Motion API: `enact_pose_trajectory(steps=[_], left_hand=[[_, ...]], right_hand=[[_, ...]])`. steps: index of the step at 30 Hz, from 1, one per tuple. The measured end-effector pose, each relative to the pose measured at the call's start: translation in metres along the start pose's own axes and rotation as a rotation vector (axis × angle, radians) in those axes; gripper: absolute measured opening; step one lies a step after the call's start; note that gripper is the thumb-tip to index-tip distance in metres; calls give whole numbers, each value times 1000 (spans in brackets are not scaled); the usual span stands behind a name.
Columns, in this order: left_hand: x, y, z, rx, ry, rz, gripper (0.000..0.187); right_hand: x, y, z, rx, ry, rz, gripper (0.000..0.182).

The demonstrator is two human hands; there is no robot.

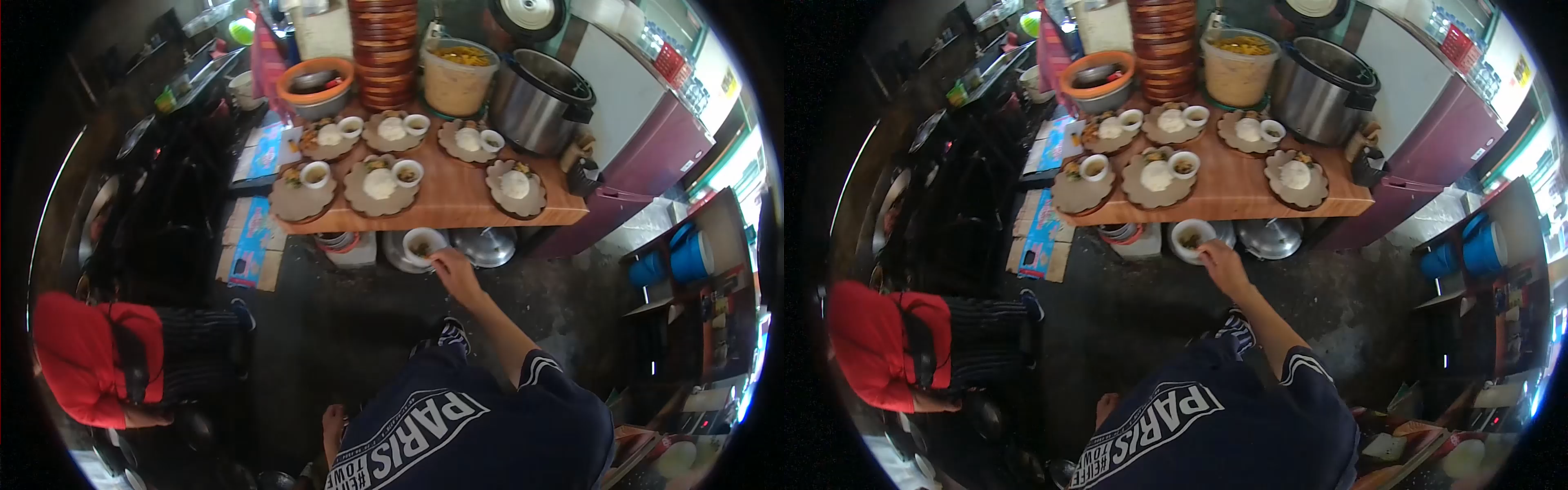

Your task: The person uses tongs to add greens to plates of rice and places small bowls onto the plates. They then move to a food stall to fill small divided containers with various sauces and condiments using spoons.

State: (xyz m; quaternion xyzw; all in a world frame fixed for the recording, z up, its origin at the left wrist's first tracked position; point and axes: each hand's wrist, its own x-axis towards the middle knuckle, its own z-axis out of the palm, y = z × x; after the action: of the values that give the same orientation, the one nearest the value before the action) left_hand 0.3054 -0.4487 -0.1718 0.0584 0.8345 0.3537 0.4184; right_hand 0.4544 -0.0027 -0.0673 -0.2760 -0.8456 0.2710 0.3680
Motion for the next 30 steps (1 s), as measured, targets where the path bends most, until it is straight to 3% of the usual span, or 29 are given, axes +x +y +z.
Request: enact_pose_trajectory(steps=[3,7,11,16,21,22,24,27,30], left_hand=[[57,15,42,23,-62,8,25],[134,60,129,-151,-118,-189,24],[134,203,219,-201,-202,28,24],[134,265,280,-110,-322,109,24],[131,251,272,93,-269,15,22],[135,242,267,199,-202,97,22],[138,230,255,328,-65,209,23],[131,227,244,25,59,115,23],[108,241,243,-155,115,55,22]], right_hand=[[38,83,-74,-132,88,71,9],[63,197,-169,-227,210,211,11],[68,281,-228,-284,253,368,13],[58,365,-242,-349,170,375,14],[50,383,-248,-377,72,391,21],[50,383,-251,-394,20,416,25],[62,360,-256,-335,113,384,28],[113,289,-258,-294,167,451,34],[158,302,-228,-365,17,217,46]])
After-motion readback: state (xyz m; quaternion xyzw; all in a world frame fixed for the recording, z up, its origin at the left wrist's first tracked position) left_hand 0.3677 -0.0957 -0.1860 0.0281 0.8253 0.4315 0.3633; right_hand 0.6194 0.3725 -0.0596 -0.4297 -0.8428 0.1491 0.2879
